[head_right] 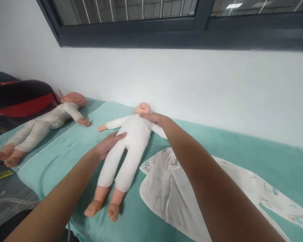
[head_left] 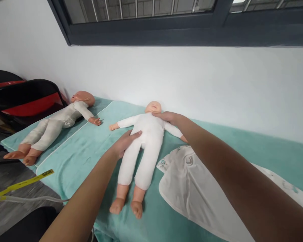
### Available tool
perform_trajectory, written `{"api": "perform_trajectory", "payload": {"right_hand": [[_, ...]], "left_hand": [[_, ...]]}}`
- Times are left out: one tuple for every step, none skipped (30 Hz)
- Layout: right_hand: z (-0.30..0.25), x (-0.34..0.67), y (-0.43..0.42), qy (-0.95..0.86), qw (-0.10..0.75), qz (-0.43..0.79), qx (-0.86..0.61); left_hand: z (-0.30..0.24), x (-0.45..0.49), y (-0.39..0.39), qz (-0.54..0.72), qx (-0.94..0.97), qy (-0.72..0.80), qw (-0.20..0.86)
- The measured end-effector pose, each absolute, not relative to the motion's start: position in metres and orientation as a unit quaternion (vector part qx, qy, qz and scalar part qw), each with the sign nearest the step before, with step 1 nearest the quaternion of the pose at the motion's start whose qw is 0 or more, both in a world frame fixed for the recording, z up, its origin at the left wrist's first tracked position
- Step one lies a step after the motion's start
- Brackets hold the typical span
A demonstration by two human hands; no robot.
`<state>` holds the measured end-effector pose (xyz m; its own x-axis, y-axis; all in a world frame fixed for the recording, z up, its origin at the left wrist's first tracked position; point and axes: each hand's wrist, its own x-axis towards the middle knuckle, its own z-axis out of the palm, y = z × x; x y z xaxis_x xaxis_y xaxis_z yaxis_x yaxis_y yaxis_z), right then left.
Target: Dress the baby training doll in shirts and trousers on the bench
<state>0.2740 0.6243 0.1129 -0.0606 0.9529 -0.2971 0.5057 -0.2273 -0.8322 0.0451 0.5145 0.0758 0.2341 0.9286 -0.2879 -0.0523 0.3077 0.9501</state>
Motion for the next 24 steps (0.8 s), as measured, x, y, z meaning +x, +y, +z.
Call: {"api": "perform_trajectory", "payload": {"right_hand": [[0.114, 0.278, 0.622, -0.571, 0.236, 0.462, -0.636], [0.116, 0.281, 0.618, -0.571, 0.227, 0.468, -0.635], [0.119, 0.285, 0.614, -0.570, 0.220, 0.473, -0.634], [0.123, 0.290, 0.608, -0.570, 0.216, 0.475, -0.635], [0.127, 0.296, 0.602, -0.569, 0.212, 0.476, -0.636], [0.132, 0.304, 0.595, -0.570, 0.206, 0.478, -0.636], [0.138, 0.313, 0.587, -0.572, 0.198, 0.482, -0.633], [0.144, 0.323, 0.579, -0.577, 0.188, 0.490, -0.626], [0.151, 0.335, 0.569, -0.583, 0.174, 0.500, -0.616], [0.158, 0.348, 0.558, -0.590, 0.158, 0.512, -0.603], [0.164, 0.361, 0.546, -0.595, 0.145, 0.524, -0.592], [0.170, 0.376, 0.534, -0.596, 0.135, 0.532, -0.586], [0.176, 0.390, 0.520, -0.594, 0.128, 0.536, -0.587], [0.181, 0.405, 0.505, -0.588, 0.123, 0.535, -0.594], [0.184, 0.419, 0.490, -0.581, 0.118, 0.531, -0.605], [0.187, 0.433, 0.474, -0.576, 0.113, 0.523, -0.618], [0.188, 0.446, 0.458, -0.573, 0.107, 0.513, -0.631], [0.187, 0.458, 0.443, -0.573, 0.099, 0.498, -0.644], [0.184, 0.469, 0.428, -0.577, 0.091, 0.475, -0.659], [0.179, 0.478, 0.414, -0.582, 0.085, 0.445, -0.675], [0.172, 0.486, 0.401, -0.587, 0.081, 0.412, -0.692], [0.164, 0.492, 0.390, -0.590, 0.081, 0.380, -0.707], [0.154, 0.497, 0.381, -0.592, 0.083, 0.353, -0.720], [0.145, 0.500, 0.374, -0.592, 0.087, 0.332, -0.730]], "left_hand": [[0.078, 0.047, 0.512, 0.385, 0.440, 0.474, 0.658], [0.081, 0.050, 0.508, 0.390, 0.435, 0.459, 0.670], [0.084, 0.053, 0.503, 0.393, 0.435, 0.444, 0.678], [0.088, 0.057, 0.497, 0.395, 0.439, 0.430, 0.683], [0.091, 0.061, 0.491, 0.398, 0.444, 0.419, 0.685], [0.095, 0.067, 0.484, 0.402, 0.448, 0.410, 0.685], [0.099, 0.074, 0.476, 0.406, 0.451, 0.403, 0.685], [0.102, 0.082, 0.468, 0.410, 0.453, 0.396, 0.685], [0.105, 0.092, 0.459, 0.414, 0.453, 0.389, 0.687], [0.108, 0.102, 0.450, 0.417, 0.453, 0.381, 0.690], [0.110, 0.114, 0.440, 0.418, 0.453, 0.370, 0.695], [0.112, 0.127, 0.429, 0.418, 0.453, 0.360, 0.700], [0.112, 0.141, 0.419, 0.418, 0.454, 0.350, 0.705], [0.111, 0.155, 0.407, 0.418, 0.456, 0.340, 0.709], [0.110, 0.169, 0.396, 0.417, 0.457, 0.332, 0.712], [0.107, 0.184, 0.384, 0.416, 0.459, 0.327, 0.714], [0.104, 0.198, 0.373, 0.414, 0.461, 0.323, 0.715], [0.099, 0.212, 0.361, 0.410, 0.464, 0.320, 0.717], [0.095, 0.225, 0.350, 0.405, 0.465, 0.318, 0.721], [0.089, 0.237, 0.340, 0.399, 0.465, 0.317, 0.724], [0.084, 0.247, 0.331, 0.393, 0.465, 0.317, 0.727], [0.079, 0.255, 0.323, 0.387, 0.464, 0.319, 0.730], [0.075, 0.262, 0.317, 0.381, 0.463, 0.325, 0.732], [0.071, 0.266, 0.312, 0.375, 0.462, 0.332, 0.732]]}}
